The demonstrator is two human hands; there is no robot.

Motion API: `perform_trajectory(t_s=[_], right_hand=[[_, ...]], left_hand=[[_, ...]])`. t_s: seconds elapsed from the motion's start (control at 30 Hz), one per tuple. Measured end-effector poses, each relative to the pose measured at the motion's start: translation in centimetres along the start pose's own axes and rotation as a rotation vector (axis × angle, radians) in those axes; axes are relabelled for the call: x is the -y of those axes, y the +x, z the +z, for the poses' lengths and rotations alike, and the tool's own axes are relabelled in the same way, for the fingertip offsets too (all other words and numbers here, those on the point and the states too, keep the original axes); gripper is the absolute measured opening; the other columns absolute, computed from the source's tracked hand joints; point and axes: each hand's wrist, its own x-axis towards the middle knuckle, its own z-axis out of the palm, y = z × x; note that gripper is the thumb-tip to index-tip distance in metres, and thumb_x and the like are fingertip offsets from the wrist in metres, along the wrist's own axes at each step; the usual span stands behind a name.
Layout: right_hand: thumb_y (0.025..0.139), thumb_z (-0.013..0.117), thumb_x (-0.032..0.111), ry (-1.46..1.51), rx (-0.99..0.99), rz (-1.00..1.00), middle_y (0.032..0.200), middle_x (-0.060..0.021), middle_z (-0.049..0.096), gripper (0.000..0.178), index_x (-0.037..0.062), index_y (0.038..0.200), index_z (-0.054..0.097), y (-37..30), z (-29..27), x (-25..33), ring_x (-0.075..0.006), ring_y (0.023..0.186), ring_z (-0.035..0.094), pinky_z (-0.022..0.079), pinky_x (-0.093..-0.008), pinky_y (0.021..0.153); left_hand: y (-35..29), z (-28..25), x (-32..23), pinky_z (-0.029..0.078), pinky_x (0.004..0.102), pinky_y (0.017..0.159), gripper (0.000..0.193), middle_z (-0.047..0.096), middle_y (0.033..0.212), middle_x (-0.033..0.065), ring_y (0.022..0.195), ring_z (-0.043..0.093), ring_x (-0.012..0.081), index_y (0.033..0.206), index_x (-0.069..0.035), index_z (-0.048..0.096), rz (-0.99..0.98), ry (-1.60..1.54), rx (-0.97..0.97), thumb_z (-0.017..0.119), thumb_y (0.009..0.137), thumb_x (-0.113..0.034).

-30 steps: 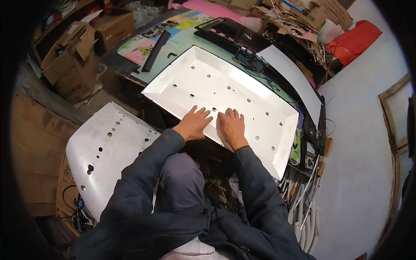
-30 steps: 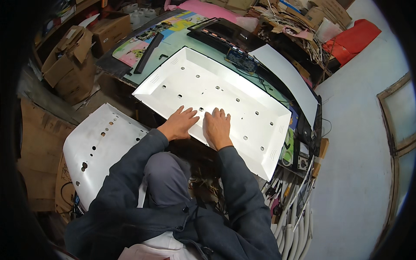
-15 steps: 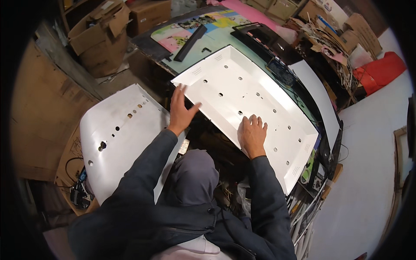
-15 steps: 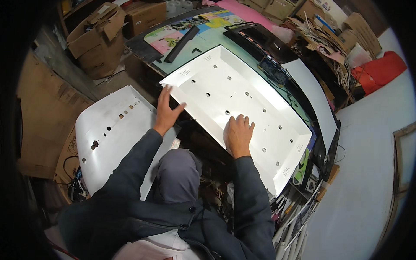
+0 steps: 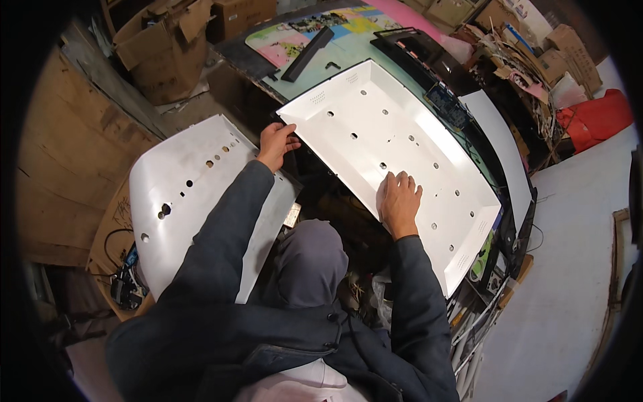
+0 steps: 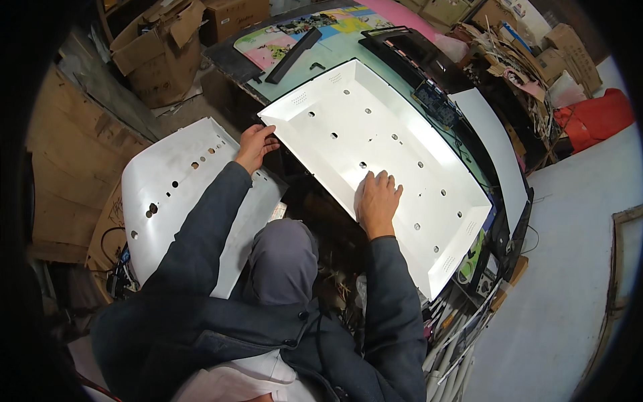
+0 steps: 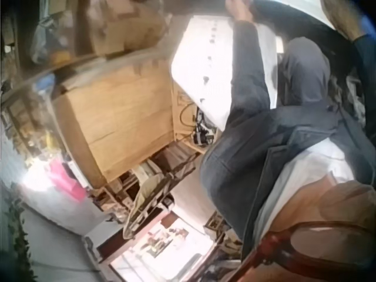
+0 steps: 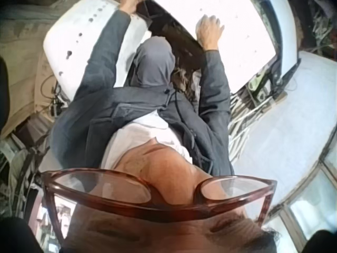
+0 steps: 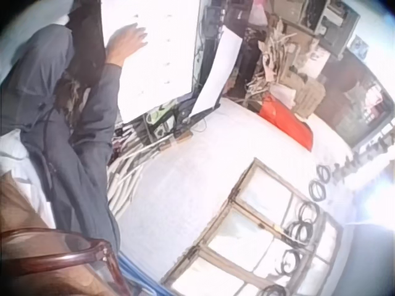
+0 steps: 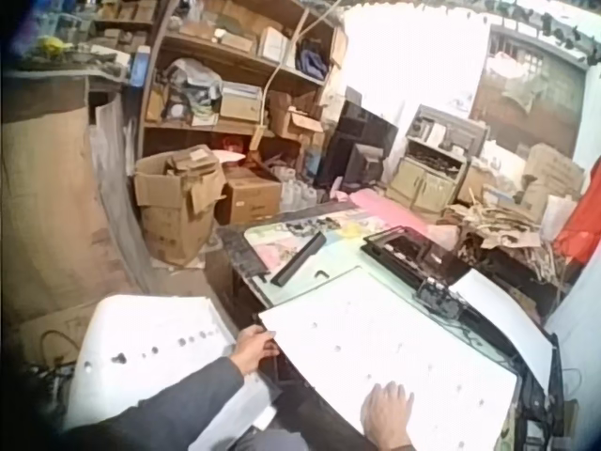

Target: The person handles wires and white perforated panels over a black plastic chassis. They connect small wires, then repeatedly place, lift, and reposition the panels to align them with the chassis.

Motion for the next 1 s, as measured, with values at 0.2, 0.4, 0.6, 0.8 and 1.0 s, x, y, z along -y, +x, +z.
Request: perform_trajectory(t_s=[0.2, 0.4, 0.6, 0.8, 1.0], right_hand=[[0.093, 0.061, 0.019, 0.134, -0.037, -0.021, 0.129, -0.0212, 0.063, 0.030, 0.0071, 0.121, 0.065, -0.1, -1.4, 1.0, -0.0395, 0.119, 0.059, 0.042, -0.0585, 0.102], [0.085, 0.074, 0.024, 0.463, -0.044, -0.175, 0.111, -0.0152, 0.071, 0.030, 0.0053, 0.109, 0.072, -0.7, -3.1, 3.1, -0.0335, 0.104, 0.065, 0.049, -0.0441, 0.092], [0.085, 0.070, 0.017, 0.362, 0.000, -0.257, 0.085, -0.0075, 0.070, 0.006, 0.0134, 0.088, 0.072, -1.1, -4.1, 4.8, -0.0314, 0.082, 0.067, 0.053, -0.0438, 0.071], [0.088, 0.066, 0.019, 0.278, 0.019, -0.286, 0.085, -0.0075, 0.069, 0.007, 0.0136, 0.088, 0.071, -1.2, -3.7, 4.2, -0.0293, 0.081, 0.067, 0.053, -0.0430, 0.068], [0.087, 0.065, 0.019, 0.232, 0.016, -0.321, 0.085, -0.0055, 0.068, 0.008, 0.0131, 0.089, 0.070, -1.3, -3.4, 4.5, -0.0273, 0.082, 0.066, 0.052, -0.0411, 0.069]], left_hand=[[0.5, 0.2, -0.3, 0.059, 0.0335, 0.062, 0.019, 0.064, 0.087, 0.0057, 0.067, 0.064, 0.0168, 0.102, -0.003, 0.059, 0.012, 0.091, -0.035, 0.071, 0.092, -0.012], [0.6, 0.0, -0.6, 0.059, 0.0330, 0.061, 0.021, 0.064, 0.088, 0.0062, 0.068, 0.065, 0.0169, 0.102, -0.003, 0.059, 0.005, 0.102, -0.020, 0.073, 0.091, -0.013], [0.7, -0.2, -0.8, 0.058, 0.0344, 0.055, 0.020, 0.063, 0.083, 0.0084, 0.063, 0.064, 0.0190, 0.095, -0.002, 0.057, 0.039, 0.128, -0.012, 0.072, 0.092, -0.015], [0.4, 0.4, -1.0, 0.058, 0.0352, 0.057, 0.027, 0.061, 0.086, 0.0095, 0.066, 0.066, 0.0219, 0.104, -0.001, 0.055, 0.007, -0.012, -0.053, 0.063, 0.100, -0.027], [1.3, -0.6, -1.2, 0.059, 0.0365, 0.059, 0.023, 0.064, 0.091, 0.0127, 0.067, 0.067, 0.0237, 0.106, 0.000, 0.053, 0.073, 0.066, -0.066, 0.058, 0.101, -0.022]])
